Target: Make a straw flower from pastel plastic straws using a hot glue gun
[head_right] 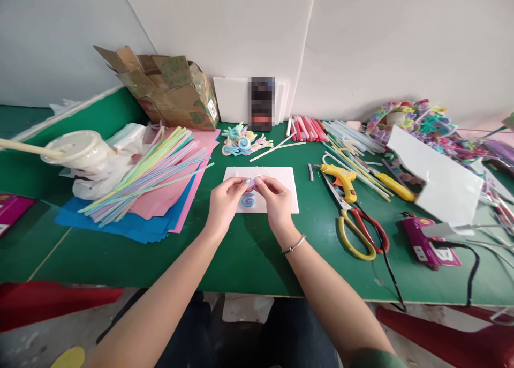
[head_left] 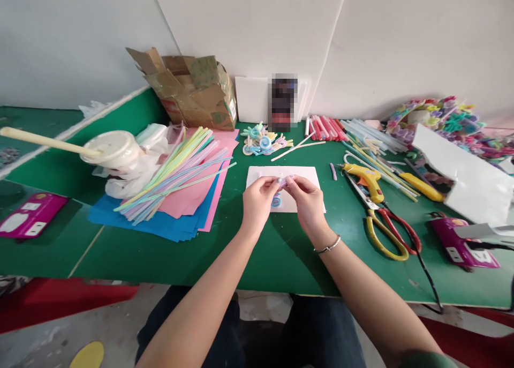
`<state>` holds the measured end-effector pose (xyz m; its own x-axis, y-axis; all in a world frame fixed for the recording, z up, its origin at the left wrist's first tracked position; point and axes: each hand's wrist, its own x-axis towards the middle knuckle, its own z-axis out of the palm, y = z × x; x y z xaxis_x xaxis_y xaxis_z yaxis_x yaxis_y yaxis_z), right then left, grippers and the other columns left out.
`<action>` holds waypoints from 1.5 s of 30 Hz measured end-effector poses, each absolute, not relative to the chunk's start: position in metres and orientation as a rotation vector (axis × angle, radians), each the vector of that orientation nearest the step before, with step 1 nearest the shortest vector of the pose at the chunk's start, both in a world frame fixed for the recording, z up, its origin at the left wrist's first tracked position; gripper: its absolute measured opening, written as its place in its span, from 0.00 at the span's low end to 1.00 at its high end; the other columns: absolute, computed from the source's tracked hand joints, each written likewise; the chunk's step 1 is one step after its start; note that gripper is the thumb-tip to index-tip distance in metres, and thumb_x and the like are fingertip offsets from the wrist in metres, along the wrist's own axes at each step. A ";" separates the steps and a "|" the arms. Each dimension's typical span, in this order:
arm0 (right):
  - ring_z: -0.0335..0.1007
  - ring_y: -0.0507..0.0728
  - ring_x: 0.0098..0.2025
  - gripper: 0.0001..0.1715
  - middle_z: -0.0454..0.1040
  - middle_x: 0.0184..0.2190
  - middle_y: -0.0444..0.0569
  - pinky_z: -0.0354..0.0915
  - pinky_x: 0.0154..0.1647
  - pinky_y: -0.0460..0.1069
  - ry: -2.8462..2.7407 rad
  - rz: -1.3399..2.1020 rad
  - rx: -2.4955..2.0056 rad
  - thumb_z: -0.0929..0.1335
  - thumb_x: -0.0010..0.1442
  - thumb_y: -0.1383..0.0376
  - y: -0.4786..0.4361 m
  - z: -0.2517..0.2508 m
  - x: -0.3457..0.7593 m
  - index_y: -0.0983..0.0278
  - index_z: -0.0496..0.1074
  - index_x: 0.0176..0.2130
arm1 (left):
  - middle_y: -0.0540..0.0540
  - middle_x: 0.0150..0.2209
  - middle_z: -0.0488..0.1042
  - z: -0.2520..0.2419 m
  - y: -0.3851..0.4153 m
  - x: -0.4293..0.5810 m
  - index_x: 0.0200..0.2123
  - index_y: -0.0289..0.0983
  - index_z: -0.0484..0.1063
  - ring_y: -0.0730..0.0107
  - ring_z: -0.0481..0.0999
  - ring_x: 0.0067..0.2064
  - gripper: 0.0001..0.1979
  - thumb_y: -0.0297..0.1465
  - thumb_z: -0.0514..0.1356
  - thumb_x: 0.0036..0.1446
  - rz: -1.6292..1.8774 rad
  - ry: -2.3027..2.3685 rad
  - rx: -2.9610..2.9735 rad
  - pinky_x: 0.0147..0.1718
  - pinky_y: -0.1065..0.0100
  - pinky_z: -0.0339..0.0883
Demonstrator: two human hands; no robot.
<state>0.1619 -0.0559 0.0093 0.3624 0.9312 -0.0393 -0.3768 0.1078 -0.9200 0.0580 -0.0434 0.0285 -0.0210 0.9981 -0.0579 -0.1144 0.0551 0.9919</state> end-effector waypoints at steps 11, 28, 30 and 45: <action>0.72 0.52 0.32 0.11 0.77 0.28 0.43 0.71 0.44 0.53 -0.597 1.090 -1.010 0.76 0.41 0.60 -0.058 0.010 0.159 0.62 0.77 0.27 | 0.46 0.35 0.78 0.025 -0.052 0.067 0.31 0.38 0.73 0.65 0.78 0.38 0.07 0.35 0.59 0.55 1.249 1.277 1.259 0.35 0.68 0.71; 0.64 0.72 0.51 0.30 0.69 0.46 0.65 0.60 0.51 0.66 -1.215 0.025 -2.457 0.63 0.54 0.52 -0.169 0.032 0.306 0.68 0.70 0.49 | 0.47 0.26 0.77 0.031 -0.053 0.064 0.28 0.36 0.74 0.69 0.77 0.30 0.06 0.33 0.61 0.52 1.240 1.242 1.146 0.29 0.71 0.69; 0.66 0.72 0.47 0.28 0.70 0.42 0.65 0.63 0.47 0.63 -1.349 0.141 -2.525 0.62 0.53 0.55 -0.182 0.013 0.321 0.71 0.70 0.47 | 0.47 0.27 0.78 0.034 -0.055 0.064 0.28 0.37 0.74 0.69 0.77 0.30 0.05 0.32 0.61 0.52 1.239 1.230 1.160 0.32 0.70 0.70; 0.59 0.55 0.18 0.23 0.62 0.13 0.44 0.56 0.21 0.50 -1.161 0.652 -2.495 0.68 0.48 0.46 -0.151 0.029 0.330 0.60 0.64 0.19 | 0.48 0.25 0.76 0.039 -0.054 0.059 0.28 0.36 0.73 0.70 0.77 0.28 0.05 0.32 0.62 0.50 1.239 1.244 1.155 0.28 0.72 0.69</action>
<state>0.3300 -0.1512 0.0287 0.5676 0.7776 -0.2705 0.6355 -0.6227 -0.4566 0.0595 -0.0541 0.0392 -0.0507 0.9985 -0.0224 -0.0184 0.0215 0.9996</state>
